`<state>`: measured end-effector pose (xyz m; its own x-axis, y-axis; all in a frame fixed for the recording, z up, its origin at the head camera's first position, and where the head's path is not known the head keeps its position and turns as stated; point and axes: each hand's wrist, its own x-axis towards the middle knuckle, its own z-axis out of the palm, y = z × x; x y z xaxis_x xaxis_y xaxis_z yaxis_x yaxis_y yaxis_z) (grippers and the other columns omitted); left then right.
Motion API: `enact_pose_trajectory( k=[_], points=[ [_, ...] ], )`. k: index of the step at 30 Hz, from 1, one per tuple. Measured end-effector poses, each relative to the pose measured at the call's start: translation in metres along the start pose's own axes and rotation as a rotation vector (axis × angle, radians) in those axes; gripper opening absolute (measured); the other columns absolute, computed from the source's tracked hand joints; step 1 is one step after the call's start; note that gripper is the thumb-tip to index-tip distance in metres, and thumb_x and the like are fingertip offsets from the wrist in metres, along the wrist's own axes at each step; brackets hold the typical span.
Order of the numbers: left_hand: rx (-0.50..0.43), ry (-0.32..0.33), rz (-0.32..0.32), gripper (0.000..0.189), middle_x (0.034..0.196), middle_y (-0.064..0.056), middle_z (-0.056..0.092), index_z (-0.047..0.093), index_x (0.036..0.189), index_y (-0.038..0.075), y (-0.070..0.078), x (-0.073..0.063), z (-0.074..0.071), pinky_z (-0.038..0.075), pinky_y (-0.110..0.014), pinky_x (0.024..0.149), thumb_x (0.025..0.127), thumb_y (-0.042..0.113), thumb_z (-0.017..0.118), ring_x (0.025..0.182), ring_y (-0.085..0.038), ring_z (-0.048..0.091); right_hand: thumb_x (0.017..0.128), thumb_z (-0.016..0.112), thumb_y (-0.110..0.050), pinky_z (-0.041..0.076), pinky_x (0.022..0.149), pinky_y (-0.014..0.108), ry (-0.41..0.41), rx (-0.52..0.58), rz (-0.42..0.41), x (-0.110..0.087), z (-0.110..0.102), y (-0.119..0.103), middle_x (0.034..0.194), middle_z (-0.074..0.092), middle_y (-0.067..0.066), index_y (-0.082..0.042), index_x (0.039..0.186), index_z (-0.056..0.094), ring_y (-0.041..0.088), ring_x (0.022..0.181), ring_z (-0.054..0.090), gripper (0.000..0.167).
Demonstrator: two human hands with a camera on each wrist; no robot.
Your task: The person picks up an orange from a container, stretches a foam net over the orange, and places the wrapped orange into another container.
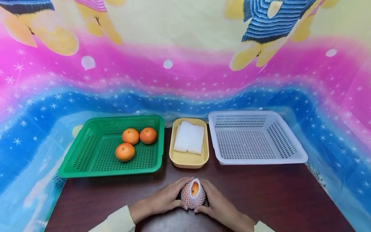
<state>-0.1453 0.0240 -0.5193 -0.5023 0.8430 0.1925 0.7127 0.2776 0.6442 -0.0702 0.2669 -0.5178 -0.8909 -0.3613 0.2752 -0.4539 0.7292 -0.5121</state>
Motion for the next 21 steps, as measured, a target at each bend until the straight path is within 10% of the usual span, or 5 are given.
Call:
enact_pose_trajectory(
  k=[13, 21],
  points=[
    [0.063, -0.019, -0.025, 0.112, 0.163, -0.016, 0.037, 0.021, 0.161, 0.003, 0.001, -0.002, 0.005, 0.04, -0.036, 0.121, 0.079, 0.042, 0.086, 0.148, -0.024, 0.043, 0.075, 0.085, -0.051, 0.051, 0.109, 0.038, -0.052, -0.037, 0.042, -0.002, -0.004, -0.001, 0.148, 0.056, 0.006, -0.008, 0.154, 0.041, 0.024, 0.133, 0.057, 0.101],
    [0.0, 0.01, -0.054, 0.09, 0.164, -0.009, 0.036, 0.024, 0.162, 0.008, 0.018, 0.002, -0.014, 0.04, -0.038, 0.121, 0.095, 0.047, 0.069, 0.148, -0.02, 0.042, 0.078, 0.083, -0.05, 0.023, 0.117, 0.007, 0.025, 0.01, -0.003, -0.001, -0.009, -0.004, 0.156, 0.047, 0.005, -0.011, 0.159, 0.035, 0.026, 0.139, 0.05, 0.102]
  ],
)
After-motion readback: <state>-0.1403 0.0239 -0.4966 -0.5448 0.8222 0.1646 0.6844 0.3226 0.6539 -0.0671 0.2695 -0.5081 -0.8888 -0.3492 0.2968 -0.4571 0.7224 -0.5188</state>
